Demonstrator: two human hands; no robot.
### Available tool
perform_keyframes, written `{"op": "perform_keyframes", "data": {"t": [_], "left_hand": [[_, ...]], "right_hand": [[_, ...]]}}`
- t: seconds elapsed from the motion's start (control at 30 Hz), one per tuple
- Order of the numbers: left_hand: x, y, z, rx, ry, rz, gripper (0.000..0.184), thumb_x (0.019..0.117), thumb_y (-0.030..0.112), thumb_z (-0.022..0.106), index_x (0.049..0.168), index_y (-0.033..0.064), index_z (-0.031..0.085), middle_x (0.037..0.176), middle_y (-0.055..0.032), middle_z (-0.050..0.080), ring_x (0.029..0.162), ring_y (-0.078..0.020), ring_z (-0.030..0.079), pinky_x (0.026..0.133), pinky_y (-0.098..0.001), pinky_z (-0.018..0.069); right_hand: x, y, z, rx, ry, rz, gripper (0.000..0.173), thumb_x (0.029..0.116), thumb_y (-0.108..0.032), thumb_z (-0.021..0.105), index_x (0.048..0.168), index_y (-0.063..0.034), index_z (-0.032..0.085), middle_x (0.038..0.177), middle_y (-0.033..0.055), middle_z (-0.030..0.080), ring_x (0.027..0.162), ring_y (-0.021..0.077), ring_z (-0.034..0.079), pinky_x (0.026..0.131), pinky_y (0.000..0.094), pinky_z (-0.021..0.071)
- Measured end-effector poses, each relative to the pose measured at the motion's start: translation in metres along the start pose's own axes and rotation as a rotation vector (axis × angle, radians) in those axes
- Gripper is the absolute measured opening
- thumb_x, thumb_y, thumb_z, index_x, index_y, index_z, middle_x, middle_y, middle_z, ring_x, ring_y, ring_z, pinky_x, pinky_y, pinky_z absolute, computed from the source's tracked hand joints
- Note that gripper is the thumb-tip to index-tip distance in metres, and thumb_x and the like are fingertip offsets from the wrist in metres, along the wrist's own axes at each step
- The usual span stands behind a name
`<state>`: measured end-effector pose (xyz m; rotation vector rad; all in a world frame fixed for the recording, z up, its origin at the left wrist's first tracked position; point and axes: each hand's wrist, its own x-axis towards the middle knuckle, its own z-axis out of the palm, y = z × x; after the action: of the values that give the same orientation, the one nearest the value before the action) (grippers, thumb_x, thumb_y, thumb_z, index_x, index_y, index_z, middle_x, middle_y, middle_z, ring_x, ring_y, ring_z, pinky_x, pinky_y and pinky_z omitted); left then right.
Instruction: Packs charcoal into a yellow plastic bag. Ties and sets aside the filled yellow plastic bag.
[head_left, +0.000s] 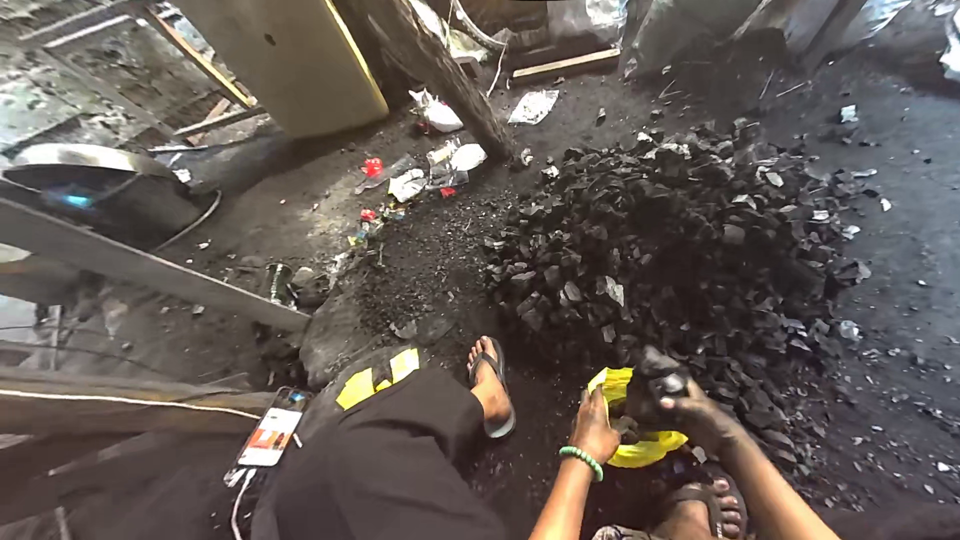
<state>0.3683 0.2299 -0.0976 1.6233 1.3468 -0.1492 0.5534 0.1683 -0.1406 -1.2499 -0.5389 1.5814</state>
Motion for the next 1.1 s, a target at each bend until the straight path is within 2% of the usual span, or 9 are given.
{"op": "perform_keyframes", "data": {"t": [0.1,0.23,0.3,0.37,0.43,0.5,0.63,0.73,1.1], "left_hand": [[-0.001,-0.001,-0.001,0.010,0.005,-0.034,0.089,0.0830,-0.004,0.070,0.159,-0.0014,0.025,0.164,-0.0267,0.023,0.147,-0.0366,0.037,0.118,-0.0451,0.0370],[-0.003,0.001,-0.001,0.070,0.013,-0.054,0.085,0.0856,-0.002,0.067,0.160,0.0017,0.027,0.164,-0.0232,0.026,0.142,-0.0356,0.045,0.113,-0.0463,0.0435],[-0.005,0.005,-0.004,0.148,0.007,-0.078,0.080,0.0889,-0.001,0.063,0.160,0.0037,0.028,0.164,-0.0208,0.028,0.140,-0.0344,0.048,0.112,-0.0463,0.0447],[-0.008,0.008,-0.009,0.194,0.020,-0.099,0.071,0.0937,0.001,0.059,0.159,0.0042,0.031,0.162,-0.0202,0.034,0.139,-0.0343,0.049,0.112,-0.0477,0.0436],[-0.009,0.013,-0.011,0.258,0.046,-0.108,0.061,0.0985,0.006,0.054,0.157,0.0049,0.038,0.155,-0.0193,0.044,0.136,-0.0338,0.052,0.111,-0.0485,0.0443],[-0.010,0.018,-0.011,0.337,0.074,-0.106,0.049,0.1022,0.009,0.050,0.151,0.0044,0.047,0.147,-0.0187,0.054,0.132,-0.0334,0.057,0.109,-0.0486,0.0454],[-0.014,0.029,-0.018,0.434,0.096,-0.132,0.042,0.1050,0.011,0.045,0.145,0.0060,0.055,0.139,-0.0181,0.061,0.129,-0.0336,0.059,0.107,-0.0476,0.0464],[-0.018,0.035,-0.022,0.469,0.111,-0.166,0.046,0.1048,0.011,0.046,0.150,0.0096,0.050,0.133,-0.0193,0.064,0.126,-0.0344,0.061,0.104,-0.0479,0.0482],[-0.029,0.039,-0.032,0.437,0.219,-0.136,0.058,0.1022,0.014,0.050,0.159,0.0129,0.038,0.123,-0.0175,0.070,0.115,-0.0340,0.067,0.099,-0.0481,0.0511]], "right_hand": [[0.016,0.026,0.019,-0.803,-0.144,0.008,0.098,0.0674,-0.014,0.089,0.153,-0.0051,0.042,0.150,0.0210,0.048,0.134,0.0334,0.053,0.108,0.0491,0.0474],[0.015,0.032,0.056,-1.468,-0.272,0.245,0.087,0.0908,-0.022,0.075,0.163,-0.0330,0.028,0.171,0.0246,0.001,0.150,0.0596,0.012,0.107,0.0734,0.0386],[0.015,0.026,0.053,-1.394,-0.297,0.227,0.080,0.0930,-0.023,0.073,0.161,-0.0320,0.033,0.170,0.0247,0.007,0.151,0.0567,0.017,0.109,0.0713,0.0375],[0.012,0.014,0.030,-1.029,-0.198,0.039,0.059,0.0919,-0.016,0.075,0.148,-0.0146,0.056,0.158,0.0223,0.042,0.142,0.0407,0.045,0.112,0.0569,0.0426],[-0.002,0.000,0.001,-0.659,0.186,-0.154,0.032,0.0982,-0.011,0.065,0.128,0.0002,0.066,0.124,0.0200,0.068,0.106,0.0300,0.069,0.092,0.0479,0.0568],[-0.019,-0.006,-0.035,-0.477,0.759,-0.239,0.031,0.1022,-0.013,0.061,0.126,0.0058,0.063,0.118,0.0259,0.066,0.103,0.0348,0.067,0.091,0.0520,0.0546],[-0.037,0.047,-0.113,-0.028,1.501,-0.022,0.062,0.1047,-0.025,0.057,0.153,0.0074,0.034,0.153,0.0330,0.039,0.142,0.0409,0.043,0.116,0.0472,0.0380],[-0.032,0.073,-0.110,0.322,1.424,0.135,0.079,0.1083,-0.044,0.046,0.163,-0.0017,0.008,0.163,0.0260,0.029,0.148,0.0348,0.036,0.118,0.0498,0.0364],[0.001,0.065,-0.086,-0.369,1.169,0.237,0.088,0.0841,-0.044,0.084,0.156,-0.0169,0.041,0.160,0.0354,0.024,0.146,0.0543,0.029,0.114,0.0652,0.0310]]}}
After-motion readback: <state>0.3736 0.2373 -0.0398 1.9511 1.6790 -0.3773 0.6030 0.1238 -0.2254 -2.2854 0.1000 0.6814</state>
